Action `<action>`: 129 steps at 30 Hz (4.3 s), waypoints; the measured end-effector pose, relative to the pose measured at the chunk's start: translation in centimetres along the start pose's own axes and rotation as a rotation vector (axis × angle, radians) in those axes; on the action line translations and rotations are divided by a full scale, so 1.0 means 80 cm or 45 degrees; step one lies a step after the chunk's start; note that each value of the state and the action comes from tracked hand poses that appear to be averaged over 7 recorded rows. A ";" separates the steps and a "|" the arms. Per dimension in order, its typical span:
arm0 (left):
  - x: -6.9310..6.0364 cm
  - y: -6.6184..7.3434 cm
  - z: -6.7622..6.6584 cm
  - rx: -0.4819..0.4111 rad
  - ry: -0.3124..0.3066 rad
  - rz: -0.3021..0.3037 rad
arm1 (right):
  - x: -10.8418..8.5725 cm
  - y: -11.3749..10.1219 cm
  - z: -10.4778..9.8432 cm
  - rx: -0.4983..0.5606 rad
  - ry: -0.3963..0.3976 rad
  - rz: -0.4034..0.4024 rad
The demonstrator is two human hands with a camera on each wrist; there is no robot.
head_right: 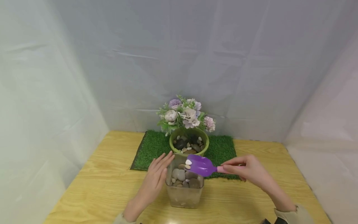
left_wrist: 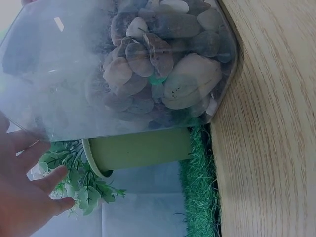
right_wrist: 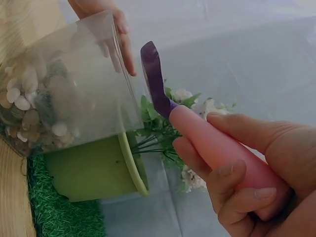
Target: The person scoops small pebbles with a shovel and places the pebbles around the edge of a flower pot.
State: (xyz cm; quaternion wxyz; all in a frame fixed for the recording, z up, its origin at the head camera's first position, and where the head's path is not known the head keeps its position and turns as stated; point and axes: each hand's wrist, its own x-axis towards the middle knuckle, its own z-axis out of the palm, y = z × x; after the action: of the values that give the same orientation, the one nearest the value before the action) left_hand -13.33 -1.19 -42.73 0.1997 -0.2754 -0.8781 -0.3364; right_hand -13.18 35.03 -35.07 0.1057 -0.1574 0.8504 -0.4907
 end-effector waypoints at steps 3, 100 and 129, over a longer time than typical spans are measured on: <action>0.000 0.000 -0.001 -0.005 -0.007 -0.004 | -0.003 -0.001 -0.005 -0.030 0.039 0.020; 0.000 -0.003 0.004 0.023 0.036 0.021 | -0.055 0.219 0.071 0.783 0.616 0.634; 0.044 -0.022 -0.064 -0.246 -0.282 -0.201 | -0.039 0.187 0.016 -0.400 0.605 0.226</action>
State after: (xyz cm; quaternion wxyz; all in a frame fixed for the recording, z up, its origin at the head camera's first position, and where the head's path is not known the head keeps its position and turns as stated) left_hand -16.26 -4.66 -38.12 0.0470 -0.2589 -0.8772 -0.4016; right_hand -12.31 42.22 -48.61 -0.0796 0.0223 0.9273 -0.3650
